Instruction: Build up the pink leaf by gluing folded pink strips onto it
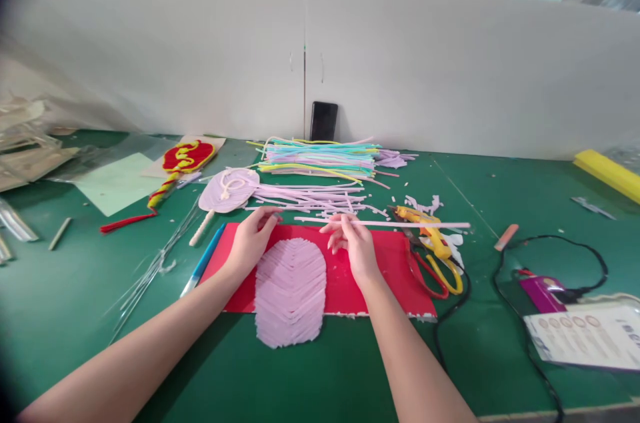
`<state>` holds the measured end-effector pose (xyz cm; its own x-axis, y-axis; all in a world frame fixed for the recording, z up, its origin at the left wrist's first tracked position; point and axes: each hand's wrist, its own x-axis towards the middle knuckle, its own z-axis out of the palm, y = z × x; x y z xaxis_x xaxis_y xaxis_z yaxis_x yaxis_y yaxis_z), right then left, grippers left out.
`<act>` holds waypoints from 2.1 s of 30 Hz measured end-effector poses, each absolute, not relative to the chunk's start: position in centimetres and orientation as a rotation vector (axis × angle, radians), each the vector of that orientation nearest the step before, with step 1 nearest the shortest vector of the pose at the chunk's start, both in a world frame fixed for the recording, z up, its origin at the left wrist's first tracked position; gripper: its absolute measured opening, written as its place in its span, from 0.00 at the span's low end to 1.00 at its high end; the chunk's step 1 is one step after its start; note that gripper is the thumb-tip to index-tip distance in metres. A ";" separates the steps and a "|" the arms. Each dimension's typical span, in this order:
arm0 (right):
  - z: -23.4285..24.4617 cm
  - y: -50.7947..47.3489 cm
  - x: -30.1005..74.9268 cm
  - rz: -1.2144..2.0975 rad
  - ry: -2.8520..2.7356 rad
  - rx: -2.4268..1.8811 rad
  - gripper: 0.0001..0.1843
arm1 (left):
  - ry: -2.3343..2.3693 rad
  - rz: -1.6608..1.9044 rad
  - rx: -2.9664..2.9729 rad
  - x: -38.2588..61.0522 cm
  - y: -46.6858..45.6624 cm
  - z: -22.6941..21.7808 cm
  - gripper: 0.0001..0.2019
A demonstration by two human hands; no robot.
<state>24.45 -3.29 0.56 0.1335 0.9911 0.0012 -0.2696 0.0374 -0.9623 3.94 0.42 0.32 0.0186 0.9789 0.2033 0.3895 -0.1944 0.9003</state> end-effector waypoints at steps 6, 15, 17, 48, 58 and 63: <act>1.1 -3.6 23.8 1.246 -0.970 -1.107 0.15 | 1.357 1.148 1.677 3.8 0.2 0.6 0.10; 1.6 -3.9 23.4 1.325 -0.903 -1.129 0.17 | 1.377 0.967 1.810 4.0 -0.5 1.6 0.04; 1.6 -4.0 23.5 1.276 -0.891 -1.247 0.21 | 1.396 0.978 1.800 4.0 -0.5 1.6 0.04; 1.8 -4.9 22.3 0.093 -1.872 -1.191 0.06 | 1.093 1.018 2.039 4.3 -1.6 1.9 0.04; 2.6 -5.0 22.5 0.313 -1.805 -1.198 0.03 | 0.970 1.029 2.065 4.1 -1.5 1.8 0.03; 2.4 -4.9 23.0 0.231 -1.834 -1.187 0.03 | 0.953 1.003 2.047 4.2 -1.6 2.1 0.02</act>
<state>22.97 -4.86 2.45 -0.1232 0.8004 0.5867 0.6303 0.5197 -0.5767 4.16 -1.64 2.08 0.4405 0.8225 0.3598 0.3176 -0.5176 0.7945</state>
